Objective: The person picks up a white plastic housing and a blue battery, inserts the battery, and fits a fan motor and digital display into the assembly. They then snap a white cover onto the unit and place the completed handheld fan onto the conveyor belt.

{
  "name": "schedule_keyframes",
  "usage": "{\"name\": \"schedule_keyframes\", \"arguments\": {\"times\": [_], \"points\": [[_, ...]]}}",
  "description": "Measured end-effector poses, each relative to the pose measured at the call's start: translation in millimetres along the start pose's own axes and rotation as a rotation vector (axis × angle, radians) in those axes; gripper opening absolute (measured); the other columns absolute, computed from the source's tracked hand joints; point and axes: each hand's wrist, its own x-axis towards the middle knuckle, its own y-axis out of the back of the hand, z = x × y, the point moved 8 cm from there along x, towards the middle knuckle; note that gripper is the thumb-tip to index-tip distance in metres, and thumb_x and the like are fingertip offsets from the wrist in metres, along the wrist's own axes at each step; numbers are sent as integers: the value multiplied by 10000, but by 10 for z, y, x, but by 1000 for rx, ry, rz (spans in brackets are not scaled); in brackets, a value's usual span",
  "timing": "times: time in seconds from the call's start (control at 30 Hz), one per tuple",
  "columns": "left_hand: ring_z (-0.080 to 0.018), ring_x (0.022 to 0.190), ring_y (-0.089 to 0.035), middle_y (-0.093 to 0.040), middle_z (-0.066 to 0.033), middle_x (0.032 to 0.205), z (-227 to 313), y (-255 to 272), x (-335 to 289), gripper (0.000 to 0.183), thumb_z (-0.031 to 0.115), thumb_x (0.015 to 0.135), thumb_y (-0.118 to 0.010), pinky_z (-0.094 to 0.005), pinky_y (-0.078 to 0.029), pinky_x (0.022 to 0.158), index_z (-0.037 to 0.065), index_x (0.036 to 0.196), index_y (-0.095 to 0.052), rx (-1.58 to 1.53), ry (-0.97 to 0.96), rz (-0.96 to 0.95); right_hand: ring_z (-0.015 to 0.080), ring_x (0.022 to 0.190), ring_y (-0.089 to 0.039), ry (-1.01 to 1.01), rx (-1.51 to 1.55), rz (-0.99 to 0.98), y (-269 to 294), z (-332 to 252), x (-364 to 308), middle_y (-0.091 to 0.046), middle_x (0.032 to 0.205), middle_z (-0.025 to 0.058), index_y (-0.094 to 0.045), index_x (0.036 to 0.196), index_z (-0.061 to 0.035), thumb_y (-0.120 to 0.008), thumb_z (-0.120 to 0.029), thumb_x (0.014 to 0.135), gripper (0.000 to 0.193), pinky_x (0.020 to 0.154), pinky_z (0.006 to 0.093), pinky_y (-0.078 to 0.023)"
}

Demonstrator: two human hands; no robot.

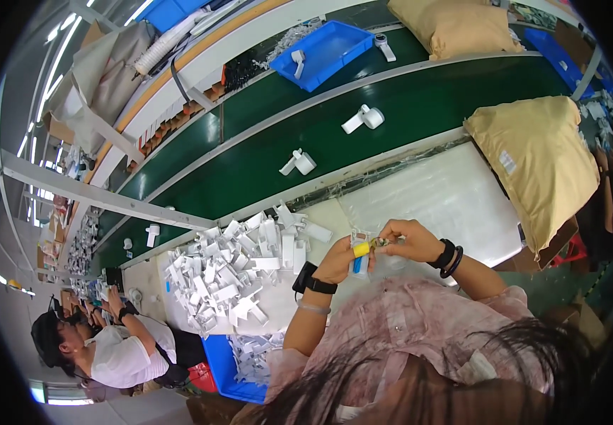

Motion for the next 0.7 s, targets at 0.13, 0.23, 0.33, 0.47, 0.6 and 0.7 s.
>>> {"name": "schedule_keyframes", "arguments": {"times": [0.13,0.23,0.33,0.47,0.6,0.7], "points": [[-111,783,-608,-644,-31,926,187,-64,-179,235,173,911,-598,-253,-475,676,62,1116,-572,288,67,119,103,683,-547,-4,-100,-348,-91,-67,-102,-609,763,22,-593,1007,-38,-713,-156,829,245,648,252,-442],[-259,807,-629,-656,-117,909,357,-147,-234,272,202,884,-595,-345,-483,691,36,1099,-572,973,-70,138,114,653,-568,-104,-13,-494,-172,-46,-232,-598,717,30,-584,999,-35,-671,-167,855,214,616,267,-453],[-365,880,-602,-641,-167,932,538,-487,-298,296,218,870,-580,-408,-479,729,29,1097,-568,1340,-214,143,141,649,-608,-229,44,-520,-195,39,-288,-601,708,47,-583,977,-38,-653,-175,862,193,583,294,-468],[-318,799,-632,-642,-164,932,636,-592,-356,239,157,888,-535,-386,-495,676,27,1087,-560,1340,-463,340,207,648,-635,35,-472,-165,-75,-227,-217,-622,742,89,-581,938,-40,-634,-133,860,133,562,307,-477],[-197,651,-605,-628,-120,874,502,-381,-285,206,89,914,-484,-312,-482,584,3,1091,-544,628,-268,422,245,615,-591,292,-457,391,254,-502,-254,-598,718,84,-589,842,-58,-693,-83,796,117,530,332,-447],[-118,600,-562,-590,-77,857,472,-454,-242,202,40,918,-430,-261,-464,520,18,1096,-523,305,-335,356,247,636,-586,335,-330,474,264,-633,-251,-611,735,82,-605,844,-52,-702,-12,773,126,534,311,-446]]}}
